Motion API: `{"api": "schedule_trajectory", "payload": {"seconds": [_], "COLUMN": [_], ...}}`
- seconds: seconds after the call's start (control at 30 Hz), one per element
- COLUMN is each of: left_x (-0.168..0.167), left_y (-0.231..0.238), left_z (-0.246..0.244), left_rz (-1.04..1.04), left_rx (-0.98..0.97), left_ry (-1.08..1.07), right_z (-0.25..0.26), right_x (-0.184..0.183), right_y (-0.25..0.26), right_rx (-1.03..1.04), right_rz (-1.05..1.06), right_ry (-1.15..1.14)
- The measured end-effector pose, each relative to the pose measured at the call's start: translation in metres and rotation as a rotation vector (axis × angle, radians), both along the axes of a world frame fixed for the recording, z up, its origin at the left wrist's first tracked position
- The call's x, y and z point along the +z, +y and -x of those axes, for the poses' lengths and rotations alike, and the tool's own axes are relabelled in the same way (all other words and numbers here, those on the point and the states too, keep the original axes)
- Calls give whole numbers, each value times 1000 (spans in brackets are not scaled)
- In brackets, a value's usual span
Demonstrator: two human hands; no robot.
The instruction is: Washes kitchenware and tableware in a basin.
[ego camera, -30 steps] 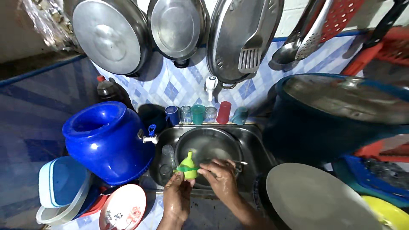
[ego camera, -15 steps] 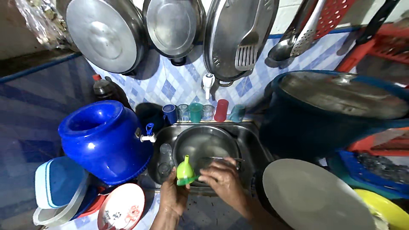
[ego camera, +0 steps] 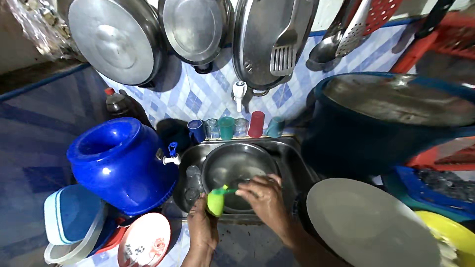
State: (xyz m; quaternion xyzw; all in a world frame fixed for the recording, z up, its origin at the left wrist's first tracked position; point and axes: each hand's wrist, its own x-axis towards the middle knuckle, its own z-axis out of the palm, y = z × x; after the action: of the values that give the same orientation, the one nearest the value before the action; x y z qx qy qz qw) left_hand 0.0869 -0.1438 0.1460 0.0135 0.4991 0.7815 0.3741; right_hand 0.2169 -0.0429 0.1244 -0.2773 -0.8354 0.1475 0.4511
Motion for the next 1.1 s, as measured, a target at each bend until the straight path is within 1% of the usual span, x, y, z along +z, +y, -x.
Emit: {"api": "schedule_trajectory", "payload": {"seconds": [0.1, 0.23, 0.3, 0.37, 0.43, 0.5, 0.67, 0.77, 0.83, 0.93, 1.0, 1.1], "left_x": [0, 0, 2, 2, 3, 5, 6, 7, 8, 5, 2, 5], "left_y": [1, -2, -1, 0, -1, -2, -4, -6, -7, -7, -8, -10], "left_z": [2, -1, -2, 1, 2, 0, 2, 2, 2, 3, 1, -7], "left_rz": [-17, -6, -26, -48, -48, -25, -35, -14, -6, -45, -74, -69], "left_rx": [3, 8, 12, 20, 10, 15, 18, -14, -6, 23, 21, 16], "left_ry": [29, 51, 58, 87, 104, 93, 60, 16, 13, 119, 171, 190], "right_z": [1, -5, -5, -5, -6, -6, -2, -1, -1, 0, -1, 0], "right_x": [-5, -4, -5, -7, -5, -3, -7, -3, -3, -7, -6, -2], "right_y": [-15, -1, -9, -16, -9, 0, -14, -1, -3, -20, -17, -8], "right_rx": [71, -8, 37, 81, 44, -13, 97, 33, 40, 94, 32, -78], "right_rz": [-43, 19, -5, -72, -54, -23, -81, -13, -18, -90, -69, -33], "right_ry": [-38, 17, -8, -26, 6, 48, -7, 60, 51, -19, 16, 100]}}
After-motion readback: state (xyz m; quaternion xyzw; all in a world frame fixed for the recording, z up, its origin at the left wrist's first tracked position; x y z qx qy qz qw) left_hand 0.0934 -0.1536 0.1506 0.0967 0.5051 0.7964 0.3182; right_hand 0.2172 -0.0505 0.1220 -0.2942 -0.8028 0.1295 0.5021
